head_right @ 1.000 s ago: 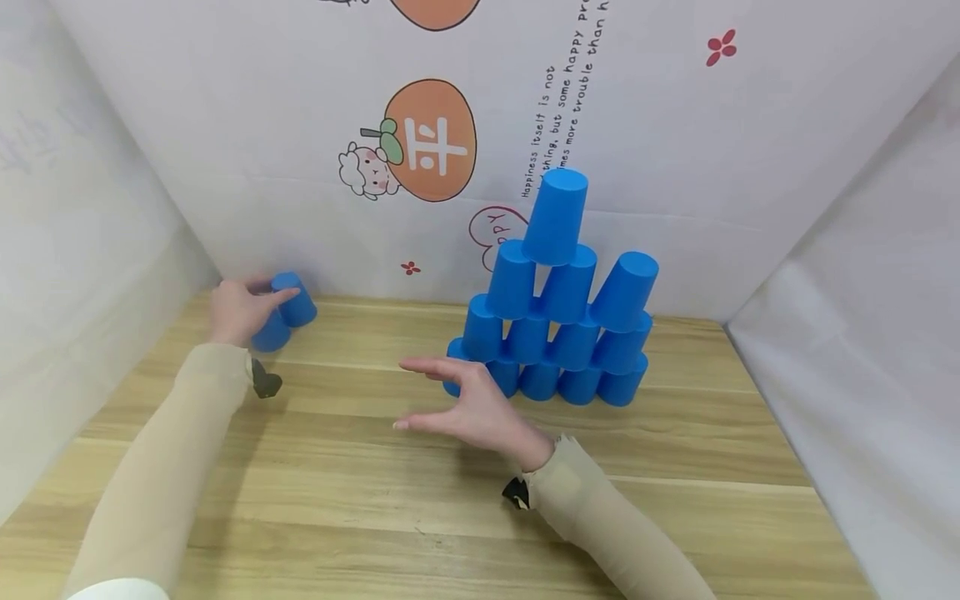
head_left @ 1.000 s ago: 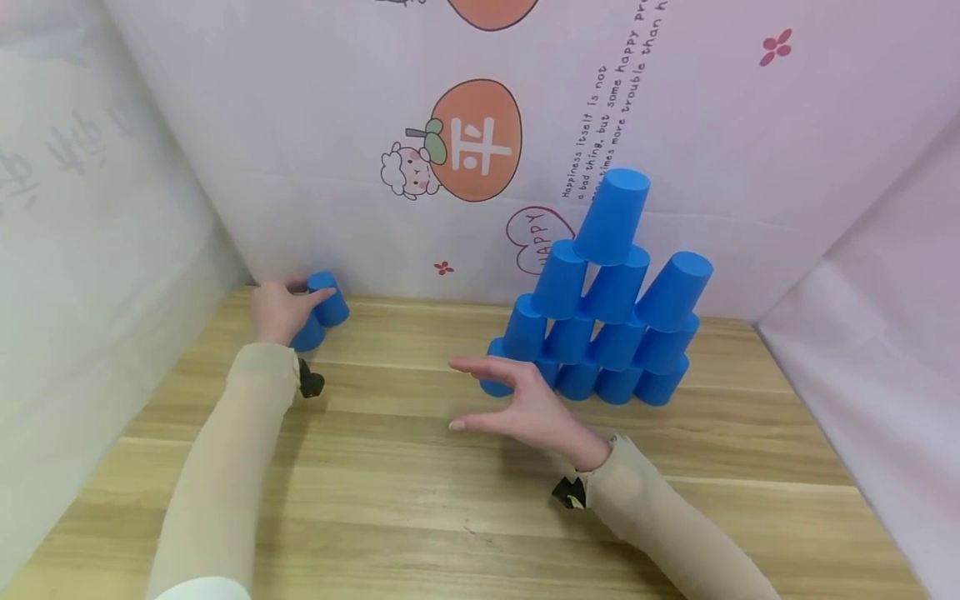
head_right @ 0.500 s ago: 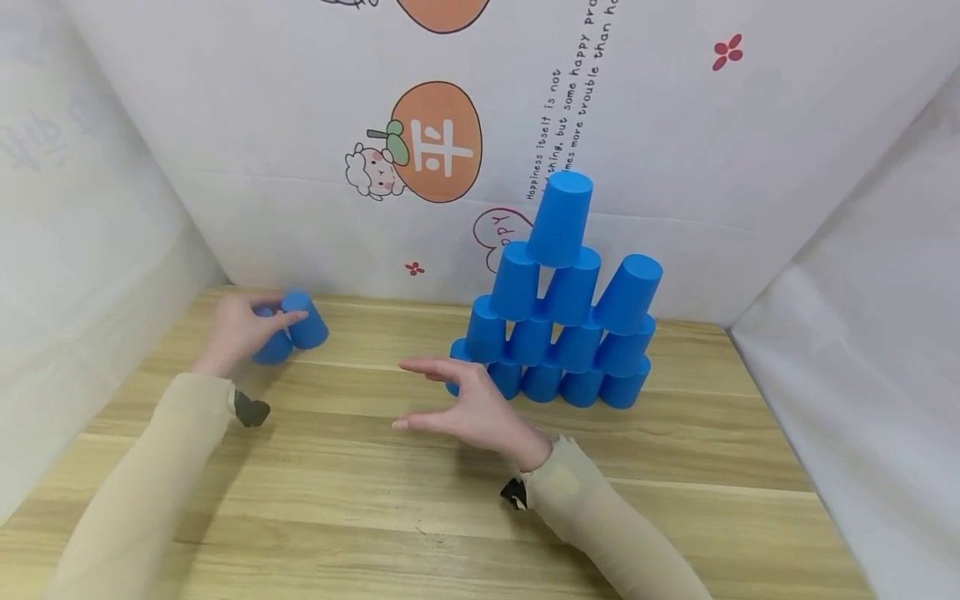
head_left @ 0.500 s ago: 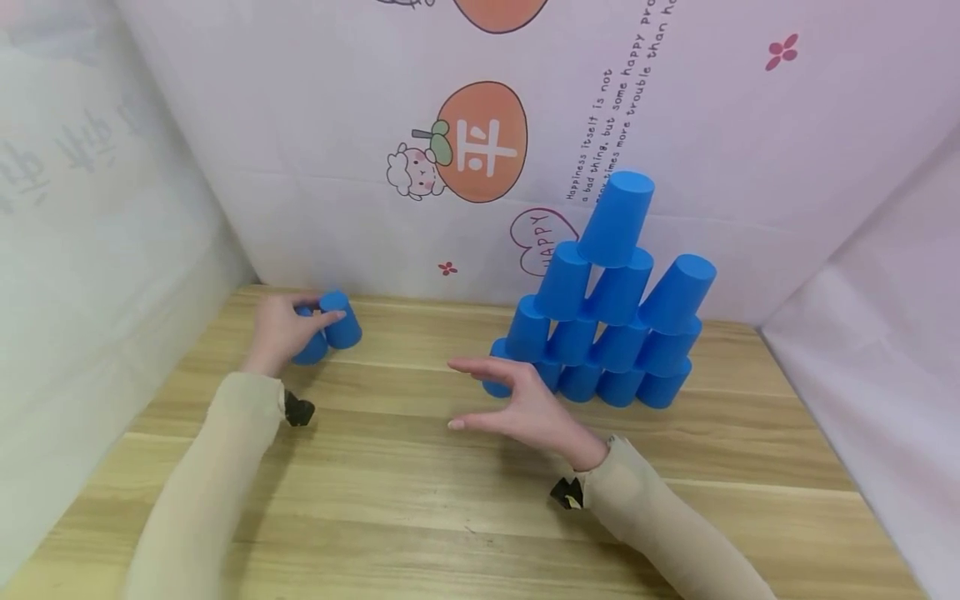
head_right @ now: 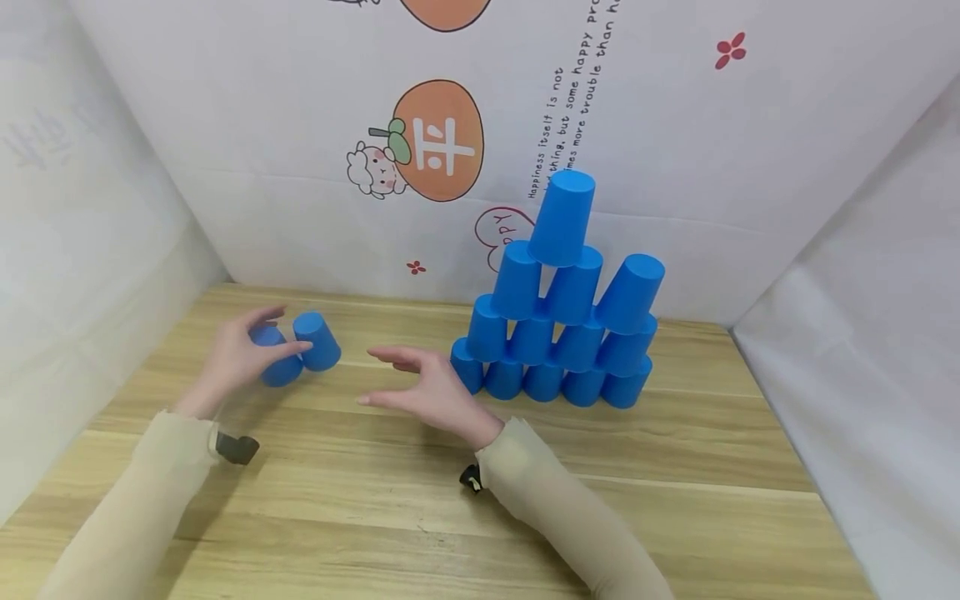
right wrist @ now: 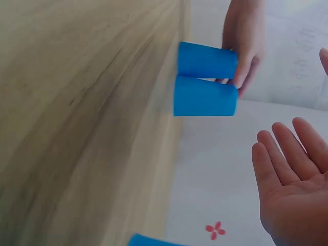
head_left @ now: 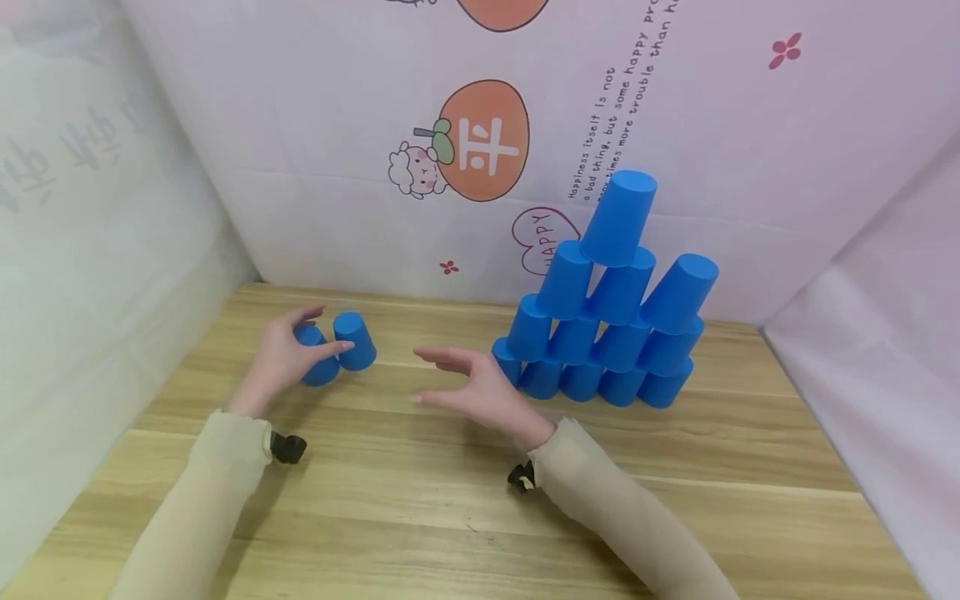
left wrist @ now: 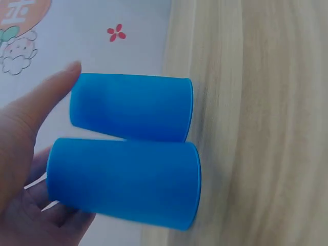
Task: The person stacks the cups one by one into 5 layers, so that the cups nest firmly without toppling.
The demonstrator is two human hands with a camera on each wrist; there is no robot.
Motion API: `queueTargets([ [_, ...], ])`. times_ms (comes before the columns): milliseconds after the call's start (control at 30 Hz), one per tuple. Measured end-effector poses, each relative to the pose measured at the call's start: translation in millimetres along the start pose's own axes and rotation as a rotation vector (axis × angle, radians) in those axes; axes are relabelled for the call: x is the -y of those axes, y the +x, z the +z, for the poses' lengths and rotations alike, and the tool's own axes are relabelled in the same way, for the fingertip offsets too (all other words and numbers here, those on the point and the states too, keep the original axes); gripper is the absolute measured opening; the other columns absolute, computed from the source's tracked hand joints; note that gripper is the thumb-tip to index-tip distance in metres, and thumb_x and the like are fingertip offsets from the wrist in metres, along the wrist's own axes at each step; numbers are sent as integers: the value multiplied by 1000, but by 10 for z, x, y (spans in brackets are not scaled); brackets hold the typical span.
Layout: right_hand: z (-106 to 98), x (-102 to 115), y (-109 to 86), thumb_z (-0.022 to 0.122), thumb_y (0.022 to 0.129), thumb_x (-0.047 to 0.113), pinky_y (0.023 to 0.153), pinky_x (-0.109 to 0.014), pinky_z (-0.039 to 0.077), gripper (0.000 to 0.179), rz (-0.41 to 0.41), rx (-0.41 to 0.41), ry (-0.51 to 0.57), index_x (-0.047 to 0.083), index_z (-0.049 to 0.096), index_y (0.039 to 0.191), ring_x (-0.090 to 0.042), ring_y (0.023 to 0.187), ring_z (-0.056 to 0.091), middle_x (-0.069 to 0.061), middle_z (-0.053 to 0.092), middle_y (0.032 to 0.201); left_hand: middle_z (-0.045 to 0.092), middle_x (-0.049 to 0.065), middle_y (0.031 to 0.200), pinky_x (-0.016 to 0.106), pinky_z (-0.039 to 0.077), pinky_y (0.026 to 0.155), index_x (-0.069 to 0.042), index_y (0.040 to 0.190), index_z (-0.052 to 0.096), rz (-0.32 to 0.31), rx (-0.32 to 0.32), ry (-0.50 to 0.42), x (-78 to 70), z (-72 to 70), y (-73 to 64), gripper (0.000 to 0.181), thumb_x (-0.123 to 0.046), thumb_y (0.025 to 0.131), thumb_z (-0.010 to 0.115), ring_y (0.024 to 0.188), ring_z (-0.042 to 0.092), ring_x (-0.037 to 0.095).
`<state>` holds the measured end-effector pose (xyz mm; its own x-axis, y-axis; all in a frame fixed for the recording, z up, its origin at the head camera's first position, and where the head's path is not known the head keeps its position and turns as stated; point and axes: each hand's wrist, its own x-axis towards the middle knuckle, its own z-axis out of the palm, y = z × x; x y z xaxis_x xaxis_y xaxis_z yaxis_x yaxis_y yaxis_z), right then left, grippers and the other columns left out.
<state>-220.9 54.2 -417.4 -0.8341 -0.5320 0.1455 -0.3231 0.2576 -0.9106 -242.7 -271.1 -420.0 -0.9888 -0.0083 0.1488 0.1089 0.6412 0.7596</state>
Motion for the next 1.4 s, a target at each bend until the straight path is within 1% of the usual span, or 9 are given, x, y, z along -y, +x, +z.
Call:
queueTargets([
  [133,99,-77,128,85,85,35,111,-56,39,61,3,-10,-3,20,63,140,-24,133,52,7,61,139,45,24,151,64,36,109,-2,152,43,-24,-31,-38,45,-87,-145,89,-44,85,84,138,39,48],
  [333,237,-166,329,84,84,42,109,-50,44,63,48,-24,-21,23,62,141,-25,134,51,8,60,139,55,26,140,60,41,107,2,142,54,-56,-76,-75,150,-188,-276,78,-44,86,82,131,50,45],
  [600,417,-32,706,83,85,45,108,-49,45,69,2,-25,-70,21,58,145,-33,134,51,4,57,144,64,25,129,57,49,100,1,136,61,-74,-106,-23,218,-266,-226,75,-49,85,82,120,59,44],
  [733,502,42,913,82,85,48,107,-47,45,74,-6,-28,-121,23,54,148,-36,136,49,8,52,149,65,24,128,55,51,98,0,134,62,-83,-99,-28,228,-290,-213,72,-47,84,83,117,62,41],
  [867,552,61,1059,83,87,41,108,-45,45,76,20,-35,-119,20,50,152,-36,137,48,3,48,153,63,25,130,56,50,99,1,136,59,-104,-70,-46,208,-288,-205,77,-50,84,82,119,61,43],
  [1000,609,20,1137,84,87,35,110,-43,43,83,37,-21,-86,13,43,155,-32,139,45,-4,43,157,62,25,133,56,49,100,1,139,56,-129,-52,-67,199,-287,-213,79,-49,84,82,122,59,43],
  [1100,677,-28,1163,84,87,35,111,-42,43,85,46,-15,-61,11,41,156,-29,139,46,-4,43,157,61,26,133,57,49,101,1,139,56,-136,-55,-71,201,-298,-215,79,-48,84,83,122,59,43],
  [1267,799,-89,1176,81,90,34,107,-40,47,75,79,-95,-40,12,47,153,-27,133,52,-3,49,152,62,25,132,56,50,100,1,138,57,-125,-53,-69,203,-302,-191,78,-49,84,83,122,60,43],
  [1400,890,-98,1212,79,92,28,104,-37,49,64,44,-142,-83,10,53,148,-24,127,57,-6,59,143,63,24,131,54,51,99,0,136,58,-119,-57,-65,220,-314,-185,75,-47,84,83,121,61,41],
])
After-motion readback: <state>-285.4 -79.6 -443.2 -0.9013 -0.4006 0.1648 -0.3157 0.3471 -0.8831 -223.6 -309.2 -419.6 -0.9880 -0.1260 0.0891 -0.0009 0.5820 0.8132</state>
